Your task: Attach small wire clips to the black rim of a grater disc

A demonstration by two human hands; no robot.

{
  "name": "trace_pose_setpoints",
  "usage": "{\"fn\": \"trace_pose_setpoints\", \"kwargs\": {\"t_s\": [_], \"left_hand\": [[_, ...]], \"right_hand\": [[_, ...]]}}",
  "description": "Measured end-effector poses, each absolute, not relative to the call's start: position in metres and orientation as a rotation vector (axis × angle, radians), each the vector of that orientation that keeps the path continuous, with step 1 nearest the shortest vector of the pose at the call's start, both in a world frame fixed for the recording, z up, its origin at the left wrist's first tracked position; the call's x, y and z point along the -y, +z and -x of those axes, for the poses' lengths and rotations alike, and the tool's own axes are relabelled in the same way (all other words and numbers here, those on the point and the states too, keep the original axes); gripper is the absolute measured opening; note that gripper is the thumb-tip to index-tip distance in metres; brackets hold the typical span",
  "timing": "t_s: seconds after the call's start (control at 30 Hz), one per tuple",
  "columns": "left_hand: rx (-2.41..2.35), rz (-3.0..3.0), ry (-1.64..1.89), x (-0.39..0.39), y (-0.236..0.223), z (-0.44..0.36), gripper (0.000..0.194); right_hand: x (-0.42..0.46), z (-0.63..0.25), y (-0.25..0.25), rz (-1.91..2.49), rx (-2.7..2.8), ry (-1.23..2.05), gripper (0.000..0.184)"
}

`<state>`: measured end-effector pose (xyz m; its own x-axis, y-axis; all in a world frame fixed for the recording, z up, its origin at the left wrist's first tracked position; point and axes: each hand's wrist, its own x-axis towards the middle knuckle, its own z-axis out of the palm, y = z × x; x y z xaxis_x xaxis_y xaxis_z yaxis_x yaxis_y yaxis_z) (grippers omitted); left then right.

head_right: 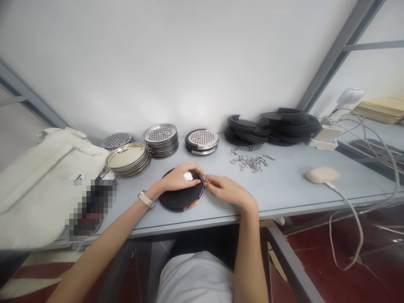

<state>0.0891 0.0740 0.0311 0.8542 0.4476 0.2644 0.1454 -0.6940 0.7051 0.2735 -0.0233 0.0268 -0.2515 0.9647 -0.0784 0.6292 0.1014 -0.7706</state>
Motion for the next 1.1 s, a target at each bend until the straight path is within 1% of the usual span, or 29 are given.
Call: {"fn": "trace_pose_setpoints", "kwargs": {"t_s": [0.17, 0.33, 0.57, 0.73, 1.1], "left_hand": [[-0.457, -2.344, 0.563, -0.0748, 0.0297, -0.0892, 0.021], [-0.424, -2.319, 0.554, -0.0748, 0.0293, -0.0887, 0.020], [-0.405, -2.293, 0.542, -0.0746, 0.0300, -0.0888, 0.019], [-0.409, -2.269, 0.541, -0.0749, 0.0300, -0.0888, 0.018], [-0.415, -2.250, 0.527, -0.0753, 0.0304, -0.0892, 0.018]], "right_hand": [[0.0219, -0.2705, 0.0263, 1.588, 1.942, 0.940, 0.028], [0.0229, -0.2727, 0.0244, 1.543, 1.938, 0.975, 0.028], [0.0223, -0.2712, 0.0248, 1.609, 1.937, 0.944, 0.033], [0.0205, -0.2707, 0.0212, 1.607, 1.938, 0.903, 0.033], [0.0186, -0.2727, 0.0230, 1.524, 1.933, 0.965, 0.032]]}}
